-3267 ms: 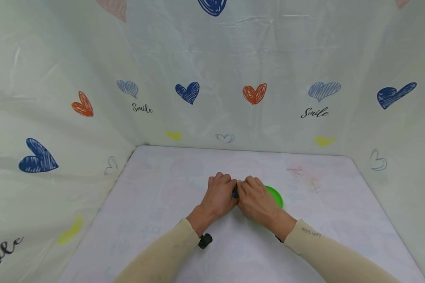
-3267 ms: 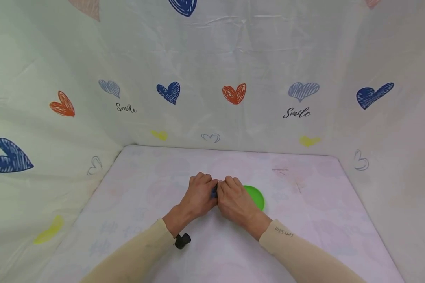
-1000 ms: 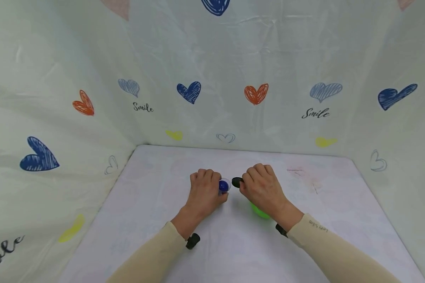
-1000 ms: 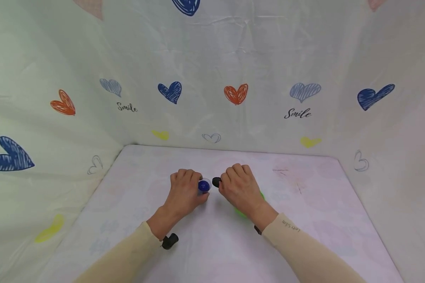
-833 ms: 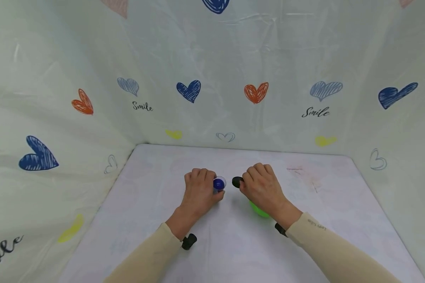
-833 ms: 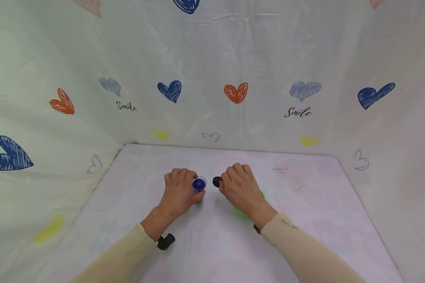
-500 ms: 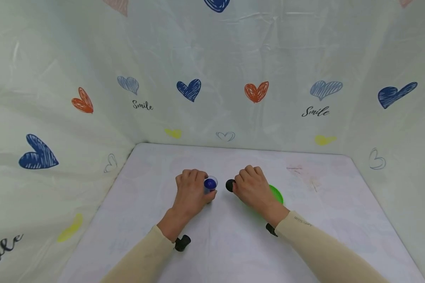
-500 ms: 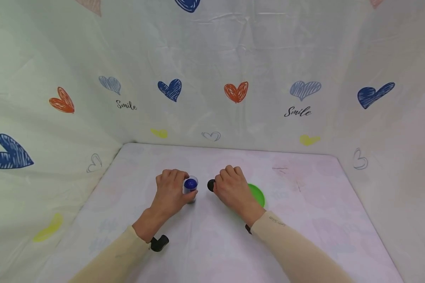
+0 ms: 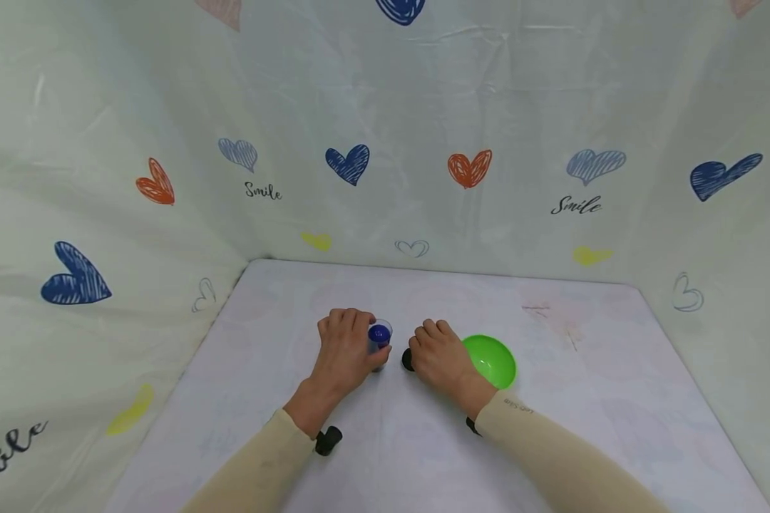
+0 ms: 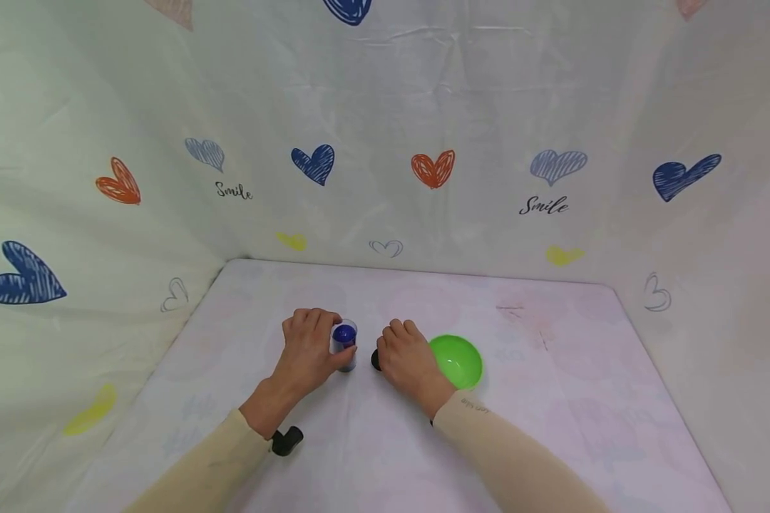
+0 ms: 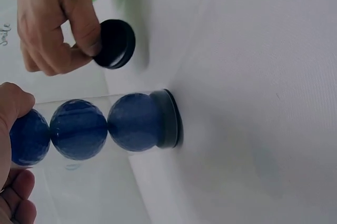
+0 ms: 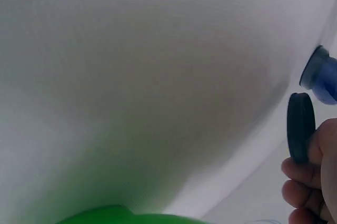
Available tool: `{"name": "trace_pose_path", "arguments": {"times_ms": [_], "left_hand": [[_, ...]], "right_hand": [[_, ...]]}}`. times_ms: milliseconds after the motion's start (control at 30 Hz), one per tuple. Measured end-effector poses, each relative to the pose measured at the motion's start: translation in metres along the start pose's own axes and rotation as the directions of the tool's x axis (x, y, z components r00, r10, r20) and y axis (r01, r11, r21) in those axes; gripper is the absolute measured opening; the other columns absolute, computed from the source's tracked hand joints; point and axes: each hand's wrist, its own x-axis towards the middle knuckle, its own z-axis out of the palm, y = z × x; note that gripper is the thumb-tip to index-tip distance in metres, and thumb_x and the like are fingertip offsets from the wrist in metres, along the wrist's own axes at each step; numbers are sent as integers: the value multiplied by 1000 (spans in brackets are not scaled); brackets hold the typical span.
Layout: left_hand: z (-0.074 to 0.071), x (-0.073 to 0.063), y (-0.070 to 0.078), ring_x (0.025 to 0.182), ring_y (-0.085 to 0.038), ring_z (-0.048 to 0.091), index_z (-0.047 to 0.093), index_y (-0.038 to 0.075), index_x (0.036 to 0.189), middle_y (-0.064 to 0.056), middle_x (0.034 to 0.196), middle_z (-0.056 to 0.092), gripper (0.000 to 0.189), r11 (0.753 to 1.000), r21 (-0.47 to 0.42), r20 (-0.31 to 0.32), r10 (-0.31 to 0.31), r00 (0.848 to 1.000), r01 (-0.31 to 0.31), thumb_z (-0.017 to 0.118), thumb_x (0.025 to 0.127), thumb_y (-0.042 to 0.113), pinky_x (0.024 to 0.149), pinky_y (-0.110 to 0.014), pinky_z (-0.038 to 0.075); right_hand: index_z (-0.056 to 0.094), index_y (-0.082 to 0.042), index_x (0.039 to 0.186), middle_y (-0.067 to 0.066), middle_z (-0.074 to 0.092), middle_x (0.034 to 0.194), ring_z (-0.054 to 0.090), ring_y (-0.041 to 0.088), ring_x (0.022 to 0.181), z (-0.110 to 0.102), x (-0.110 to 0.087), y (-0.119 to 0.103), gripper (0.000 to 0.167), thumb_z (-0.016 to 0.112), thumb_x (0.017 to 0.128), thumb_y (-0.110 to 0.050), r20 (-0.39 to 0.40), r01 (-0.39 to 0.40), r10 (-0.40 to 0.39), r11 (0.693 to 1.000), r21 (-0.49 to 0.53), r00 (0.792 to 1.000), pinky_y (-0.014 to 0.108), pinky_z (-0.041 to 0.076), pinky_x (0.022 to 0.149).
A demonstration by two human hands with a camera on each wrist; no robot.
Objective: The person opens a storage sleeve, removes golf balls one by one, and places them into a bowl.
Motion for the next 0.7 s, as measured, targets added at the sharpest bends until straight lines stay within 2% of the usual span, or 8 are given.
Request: {"name": "trace_pose_path", "arguments": {"times_ms": [133,500,600,700], "left_hand": [[4,-1,-2,107,-35,52,63,7,116,-12,109,65,59,1000,-23,-31,20,999,-21,94,78,38,90,-51,38],[7,1,3,108,-33,52,64,8,116,-10,108,66,58,999,-22,-31,45,999,-46,95,77,37,91,-51,38],[7,1,4,107,-33,52,64,7,116,-10,107,66,59,998,-18,-42,57,997,-58,96,76,38,91,-50,38],[8,1,4,106,-33,52,63,7,116,-10,107,66,61,997,-17,-47,68,997,-69,96,75,38,90,-50,38]], "right_hand": [[66,-9,93,3,57,86,46,23,91,0,-1,-4,11,68,99,-18,102,10,-7,1000,-25,995,37,38,83],[72,-10,100,2,60,91,45,24,96,-3,-2,-7,9,71,98,-19,179,-11,18,999,-41,984,37,38,88],[73,-9,101,4,61,92,46,25,96,-6,-4,-5,11,73,97,-19,174,-32,36,999,-25,984,38,39,88],[71,-7,96,5,61,91,47,26,94,-10,-5,0,10,75,93,-16,120,-80,78,997,10,990,39,40,88]]}}
